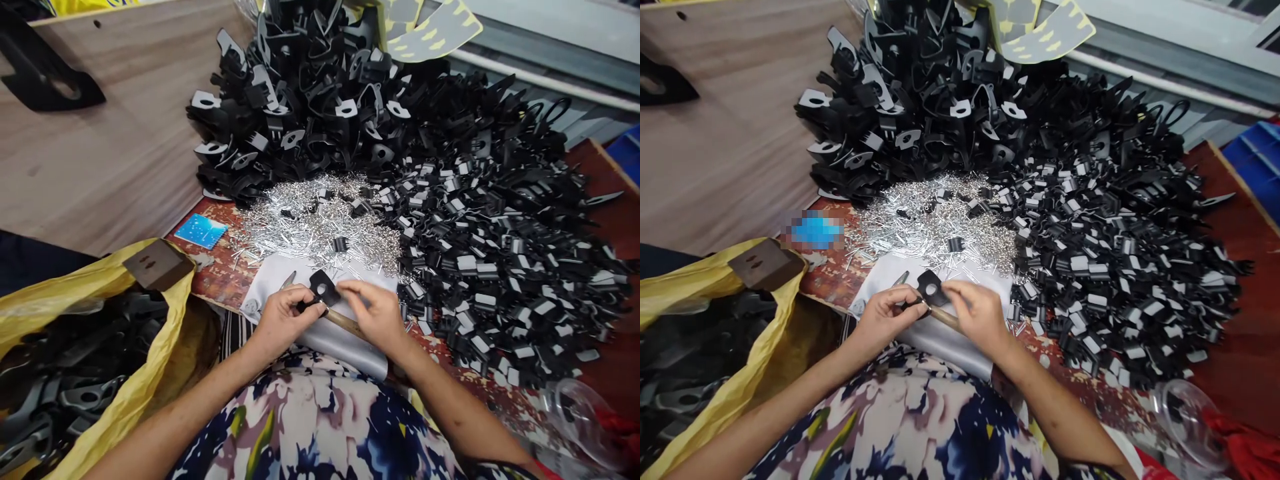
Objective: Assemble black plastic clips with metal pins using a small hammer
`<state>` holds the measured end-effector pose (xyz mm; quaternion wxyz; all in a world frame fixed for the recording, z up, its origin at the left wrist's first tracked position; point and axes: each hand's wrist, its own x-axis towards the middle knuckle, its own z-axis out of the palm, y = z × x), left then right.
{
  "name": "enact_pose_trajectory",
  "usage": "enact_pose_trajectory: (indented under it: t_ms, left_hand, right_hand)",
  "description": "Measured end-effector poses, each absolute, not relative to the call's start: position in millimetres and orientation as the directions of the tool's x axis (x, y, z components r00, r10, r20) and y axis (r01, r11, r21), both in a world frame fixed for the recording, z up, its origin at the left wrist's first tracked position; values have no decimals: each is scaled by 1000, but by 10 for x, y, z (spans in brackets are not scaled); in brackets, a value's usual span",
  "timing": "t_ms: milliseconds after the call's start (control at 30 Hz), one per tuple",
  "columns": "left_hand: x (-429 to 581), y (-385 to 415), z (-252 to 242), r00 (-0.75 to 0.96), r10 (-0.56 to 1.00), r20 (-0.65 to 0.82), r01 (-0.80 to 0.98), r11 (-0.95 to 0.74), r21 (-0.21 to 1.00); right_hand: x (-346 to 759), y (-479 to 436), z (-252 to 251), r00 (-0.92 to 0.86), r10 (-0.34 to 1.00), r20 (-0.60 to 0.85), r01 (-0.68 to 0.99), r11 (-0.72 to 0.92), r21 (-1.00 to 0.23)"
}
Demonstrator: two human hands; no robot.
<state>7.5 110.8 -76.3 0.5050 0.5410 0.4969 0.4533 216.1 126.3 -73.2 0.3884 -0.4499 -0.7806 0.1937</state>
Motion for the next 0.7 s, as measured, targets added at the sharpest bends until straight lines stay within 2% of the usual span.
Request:
enact_pose_trajectory:
  t_ms: [67,133,167,233,367,467,600,700]
  left_hand:
    - [41,1115,-752,73,994,-84,14,83,996]
    - [13,1121,-746,77,980,-186,-84,192,978]
    - [2,1122,-745,85,969,-231,-134,241,961]
    - [-17,1123,-742,92,951,-296,-230,309,923]
    - [-68,1128,-719,105,925,-366,-419,375,827]
    - [-121,1133,-701,134,925,-356,-517,372,771]
    - [-151,1148,-699,124,936,-330,-592,337,732]
    - [-117,1172,-705,107,930,-353,-606,342,718]
  right_hand:
    - [2178,1514,-765,-385,838,386,712,536,-454]
    - [2129,1712,-797,-510,817,271,792,568,-222]
    - [2084,1778,-812,-549,807,217,800,583,-145]
    - [1984,1848,-835,-583,793,178,793,603,-87]
    - [1953,1930,-869,-585,785,206,789,609,-82]
    - [2120,2034,-882,-559,786,264,789,602,-120]
    - [2299,1987,-777,-430,776,462,698,610,-375]
    - [2235,1722,-551,-338,789,512,594,601,-535]
